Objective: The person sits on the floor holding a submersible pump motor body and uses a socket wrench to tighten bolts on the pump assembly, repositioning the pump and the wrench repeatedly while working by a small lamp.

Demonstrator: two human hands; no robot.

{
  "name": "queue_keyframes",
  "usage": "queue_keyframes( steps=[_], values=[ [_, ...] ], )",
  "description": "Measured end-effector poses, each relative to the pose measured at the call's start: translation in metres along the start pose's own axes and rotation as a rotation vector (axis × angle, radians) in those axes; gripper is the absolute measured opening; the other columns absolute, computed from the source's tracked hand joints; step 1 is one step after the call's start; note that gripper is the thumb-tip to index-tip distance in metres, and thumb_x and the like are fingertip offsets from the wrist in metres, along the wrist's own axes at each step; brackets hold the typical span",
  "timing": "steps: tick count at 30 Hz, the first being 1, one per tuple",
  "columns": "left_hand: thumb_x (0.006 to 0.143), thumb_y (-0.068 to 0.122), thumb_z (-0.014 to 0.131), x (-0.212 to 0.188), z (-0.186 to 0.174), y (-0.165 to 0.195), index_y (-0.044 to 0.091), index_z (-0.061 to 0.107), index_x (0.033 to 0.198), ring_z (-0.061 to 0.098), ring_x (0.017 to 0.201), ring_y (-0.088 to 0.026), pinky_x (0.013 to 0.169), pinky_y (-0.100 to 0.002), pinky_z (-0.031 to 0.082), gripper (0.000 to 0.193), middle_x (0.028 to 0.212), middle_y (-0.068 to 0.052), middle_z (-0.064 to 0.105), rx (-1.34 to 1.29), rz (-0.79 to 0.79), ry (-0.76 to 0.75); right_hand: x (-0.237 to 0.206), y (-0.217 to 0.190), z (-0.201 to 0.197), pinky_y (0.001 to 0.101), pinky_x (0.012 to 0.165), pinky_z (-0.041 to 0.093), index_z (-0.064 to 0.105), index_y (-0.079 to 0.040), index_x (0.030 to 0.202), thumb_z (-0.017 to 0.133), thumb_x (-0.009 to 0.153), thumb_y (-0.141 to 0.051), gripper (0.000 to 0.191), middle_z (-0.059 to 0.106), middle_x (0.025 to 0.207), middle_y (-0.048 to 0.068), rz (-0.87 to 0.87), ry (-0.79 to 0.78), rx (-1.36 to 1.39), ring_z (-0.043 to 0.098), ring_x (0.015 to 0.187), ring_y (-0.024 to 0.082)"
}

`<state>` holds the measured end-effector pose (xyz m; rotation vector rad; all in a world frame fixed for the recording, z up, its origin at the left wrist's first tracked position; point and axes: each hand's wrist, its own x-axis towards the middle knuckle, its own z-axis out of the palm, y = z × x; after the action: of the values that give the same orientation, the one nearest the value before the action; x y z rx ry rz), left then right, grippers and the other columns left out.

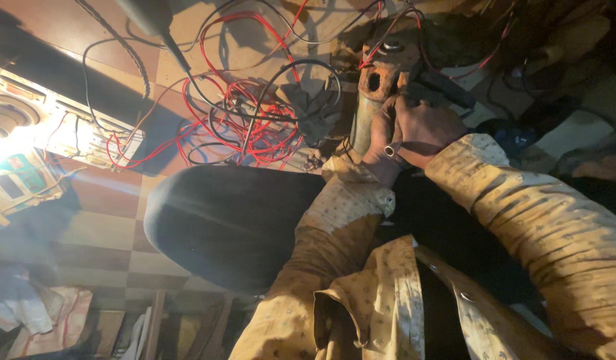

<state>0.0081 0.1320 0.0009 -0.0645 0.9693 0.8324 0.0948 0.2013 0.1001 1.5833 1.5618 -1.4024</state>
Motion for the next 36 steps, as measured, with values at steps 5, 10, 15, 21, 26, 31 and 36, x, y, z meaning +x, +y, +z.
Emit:
queue_keyframes(
  steps=[5, 10, 15, 21, 26, 31, 36],
  values=[
    [0.108, 0.014, 0.052, 0.011, -0.001, -0.002, 0.005, 0.068, 0.111, 0.065, 0.091, -0.016, 0.08, -0.031, 0.054, 0.018, 0.101, -0.005, 0.069, -0.425, -0.286, 0.171, 0.0, 0.001, 0.006, 0.0564, 0.07, 0.057, 0.058, -0.005, 0.114, 0.074, 0.08, -0.036, 0.048, 0.07, 0.088, 0.027, 0.026, 0.066, 0.005, 0.071, 0.08, 0.047],
    [0.107, 0.014, 0.05, 0.014, 0.005, 0.003, 0.003, 0.068, 0.111, 0.066, 0.09, -0.017, 0.081, -0.032, 0.055, 0.022, 0.102, -0.007, 0.071, -0.478, -0.259, 0.142, 0.003, 0.003, 0.008, 0.0563, 0.073, 0.057, 0.056, -0.004, 0.114, 0.073, 0.082, -0.033, 0.046, 0.071, 0.085, 0.026, 0.042, 0.017, 0.01, 0.071, 0.081, 0.046],
    [0.105, 0.013, 0.047, 0.021, 0.003, 0.005, 0.002, 0.067, 0.109, 0.069, 0.09, -0.019, 0.082, -0.032, 0.058, 0.023, 0.102, -0.008, 0.073, -0.561, -0.339, 0.122, 0.002, 0.005, 0.007, 0.0566, 0.073, 0.056, 0.055, -0.004, 0.115, 0.077, 0.078, -0.032, 0.051, 0.071, 0.087, 0.025, 0.043, 0.013, 0.045, 0.07, 0.083, 0.047],
    [0.115, 0.014, 0.047, 0.024, -0.001, 0.006, 0.001, 0.068, 0.111, 0.067, 0.059, -0.016, 0.05, -0.03, 0.053, 0.025, 0.084, -0.007, 0.072, -0.629, -0.205, -0.185, 0.001, 0.012, 0.018, 0.0578, 0.076, 0.053, 0.057, -0.004, 0.113, 0.075, 0.077, -0.025, 0.045, 0.071, 0.088, 0.024, 0.02, 0.082, 0.134, 0.068, 0.086, 0.048],
    [0.106, 0.021, 0.046, 0.022, 0.006, 0.008, 0.007, 0.066, 0.107, 0.066, 0.068, -0.018, 0.058, -0.031, 0.054, 0.025, 0.085, -0.006, 0.069, -0.376, -0.356, 0.146, 0.0, 0.019, 0.031, 0.0591, 0.081, 0.052, 0.06, -0.006, 0.106, 0.067, 0.082, -0.019, 0.028, 0.072, 0.091, 0.023, 0.021, 0.126, 0.209, 0.068, 0.091, 0.047],
    [0.106, 0.028, 0.047, 0.012, 0.007, 0.014, 0.003, 0.067, 0.108, 0.066, 0.071, -0.02, 0.062, -0.033, 0.053, 0.032, 0.087, -0.01, 0.07, -0.361, -0.295, 0.14, -0.008, 0.007, 0.044, 0.0609, 0.078, 0.05, 0.056, -0.013, 0.133, 0.062, 0.086, -0.023, 0.049, 0.068, 0.101, 0.029, 0.114, 0.157, 0.327, 0.063, 0.092, 0.053],
    [0.105, 0.035, 0.048, -0.002, 0.019, 0.024, 0.0, 0.068, 0.109, 0.066, 0.074, -0.022, 0.066, -0.035, 0.053, 0.041, 0.089, -0.014, 0.071, -0.329, -0.204, 0.11, -0.002, 0.023, 0.057, 0.0657, 0.09, 0.046, 0.058, -0.014, 0.137, 0.065, 0.083, -0.03, 0.057, 0.07, 0.097, 0.03, -0.053, 0.459, 0.116, 0.065, 0.095, 0.053]
  ],
)
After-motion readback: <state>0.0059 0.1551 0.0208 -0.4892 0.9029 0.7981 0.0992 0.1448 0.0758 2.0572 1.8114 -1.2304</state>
